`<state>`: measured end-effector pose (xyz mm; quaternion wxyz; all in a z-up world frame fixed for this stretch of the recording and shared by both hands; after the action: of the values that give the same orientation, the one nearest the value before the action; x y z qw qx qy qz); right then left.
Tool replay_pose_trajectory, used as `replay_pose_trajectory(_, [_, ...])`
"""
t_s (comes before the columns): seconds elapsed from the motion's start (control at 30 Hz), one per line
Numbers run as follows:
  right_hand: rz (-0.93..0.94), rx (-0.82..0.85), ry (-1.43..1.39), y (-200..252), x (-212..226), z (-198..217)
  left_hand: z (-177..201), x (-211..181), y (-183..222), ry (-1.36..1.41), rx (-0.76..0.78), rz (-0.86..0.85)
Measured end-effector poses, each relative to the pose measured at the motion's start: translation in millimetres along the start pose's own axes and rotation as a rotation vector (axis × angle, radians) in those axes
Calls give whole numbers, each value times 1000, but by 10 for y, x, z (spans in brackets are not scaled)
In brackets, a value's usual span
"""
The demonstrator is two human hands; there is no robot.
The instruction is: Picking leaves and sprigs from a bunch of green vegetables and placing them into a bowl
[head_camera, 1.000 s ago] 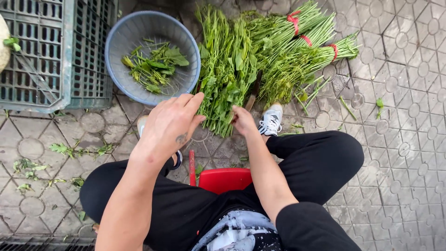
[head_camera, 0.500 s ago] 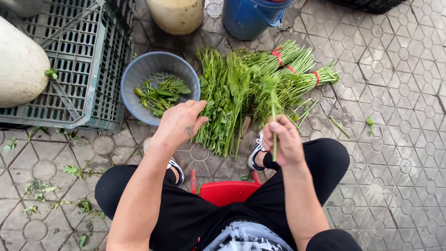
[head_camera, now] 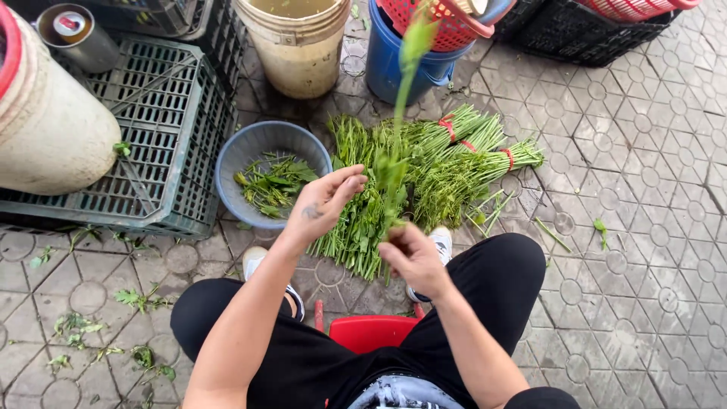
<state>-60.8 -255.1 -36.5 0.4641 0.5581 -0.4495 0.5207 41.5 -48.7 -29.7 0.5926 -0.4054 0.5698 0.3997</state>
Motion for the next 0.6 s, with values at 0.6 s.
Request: replay_pose_trajectory(0.6, [-69, 475, 704, -814, 520, 124, 427, 197, -73, 240, -377, -7])
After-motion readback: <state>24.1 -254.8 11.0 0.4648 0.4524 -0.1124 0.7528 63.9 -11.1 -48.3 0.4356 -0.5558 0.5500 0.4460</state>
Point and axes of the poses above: each hand's wrist, its own y-axis away from the middle knuckle, its own z-axis out of the back of the hand, x = y × z, the point moved 1 cm from there along -y, towards the middle knuckle, and after that the axes turned 5 degrees about x, right-handed, at the moved point
